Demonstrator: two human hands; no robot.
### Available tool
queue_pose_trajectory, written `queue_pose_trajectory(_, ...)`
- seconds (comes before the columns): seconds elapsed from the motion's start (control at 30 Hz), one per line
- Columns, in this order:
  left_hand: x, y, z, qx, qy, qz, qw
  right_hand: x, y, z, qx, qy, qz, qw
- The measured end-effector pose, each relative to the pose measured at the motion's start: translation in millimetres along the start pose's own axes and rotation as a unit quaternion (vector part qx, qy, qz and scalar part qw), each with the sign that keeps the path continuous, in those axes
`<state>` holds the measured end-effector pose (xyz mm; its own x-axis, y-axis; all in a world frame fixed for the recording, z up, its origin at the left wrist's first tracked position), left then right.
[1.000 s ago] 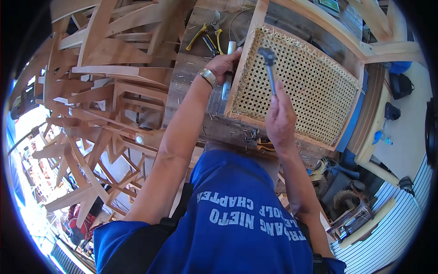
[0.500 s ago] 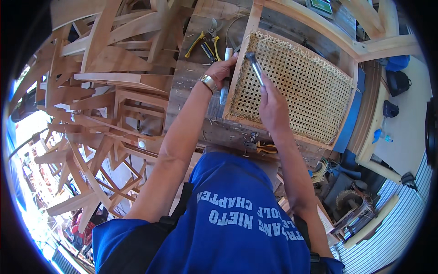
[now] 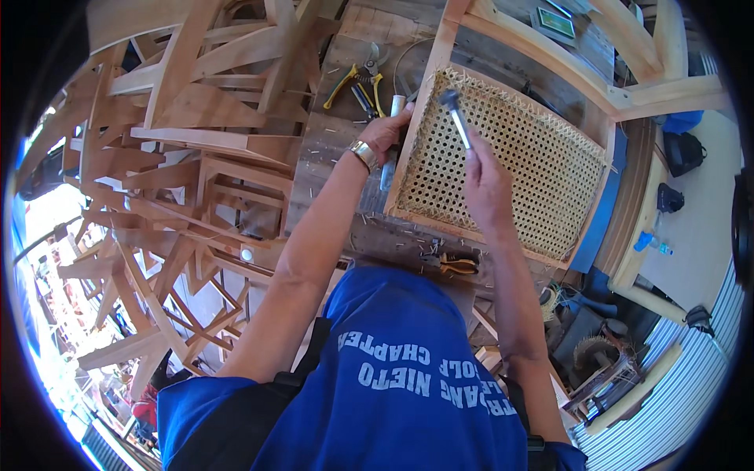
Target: Attaching cane webbing to a wooden chair seat frame using a hammer and a pneumatic staple gun.
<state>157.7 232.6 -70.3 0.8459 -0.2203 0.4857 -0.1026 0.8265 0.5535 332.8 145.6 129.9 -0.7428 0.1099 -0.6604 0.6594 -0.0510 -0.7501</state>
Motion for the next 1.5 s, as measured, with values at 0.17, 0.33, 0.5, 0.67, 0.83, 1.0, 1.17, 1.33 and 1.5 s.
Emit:
queue_pose_trajectory(0.17, 5.3, -2.6, 3.6, -0.035, -0.008, 0.03, 0.999, -18.1, -10.4, -5.0, -0.017, 0.08, 0.006, 0.997)
queue_pose_trajectory(0.33, 11.9, 8.8, 6.9, 0.0, -0.019, 0.02, 1.0, 7.3, -0.4, -18.2, 0.077, -0.07, 0.033, 0.994)
queue_pose_trajectory(0.5, 6.5, 0.2, 6.4, -0.025, 0.0, 0.026, 0.999, -8.8, -14.8, -21.6, -0.049, 0.067, 0.041, 0.996)
queue_pose_trajectory(0.67, 9.4, 4.6, 1.4, -0.018, -0.023, 0.024, 0.999, 9.8, 15.5, -23.6, 0.087, -0.06, 0.029, 0.994)
queue_pose_trajectory(0.83, -5.4, 16.3, 25.6, -0.032, 0.045, -0.075, 0.996, -21.2, 33.5, 18.1, 0.251, -0.072, -0.239, 0.935)
queue_pose_trajectory(1.0, -30.0, 61.6, 87.1, 0.062, 0.103, -0.139, 0.983, -56.9, 21.9, 61.7, 0.246, -0.014, -0.383, 0.89)
queue_pose_trajectory(1.17, -11.7, 121.9, 141.4, 0.21, 0.134, -0.084, 0.965, -57.8, 33.6, 96.5, 0.255, -0.008, -0.36, 0.897)
queue_pose_trajectory(1.33, 53.6, 181.0, 156.5, 0.38, 0.058, -0.112, 0.916, -45.9, 45.9, 123.8, 0.256, -0.029, -0.329, 0.909)
queue_pose_trajectory(1.5, 97.6, 205.0, 117.9, 0.403, 0.035, -0.238, 0.883, -46.4, 48.8, 134.0, 0.239, -0.033, -0.378, 0.894)
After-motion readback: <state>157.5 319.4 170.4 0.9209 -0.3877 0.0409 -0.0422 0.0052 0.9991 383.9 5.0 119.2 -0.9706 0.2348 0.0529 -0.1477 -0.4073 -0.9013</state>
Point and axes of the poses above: each hand's wrist, its own z-axis away from the middle knuckle, its own x-axis out of the palm, y = z × x, the point moved 8 cm from there along -z, towards the middle knuckle, and after that the axes turned 6 degrees about -y, right-handed, at the moved point
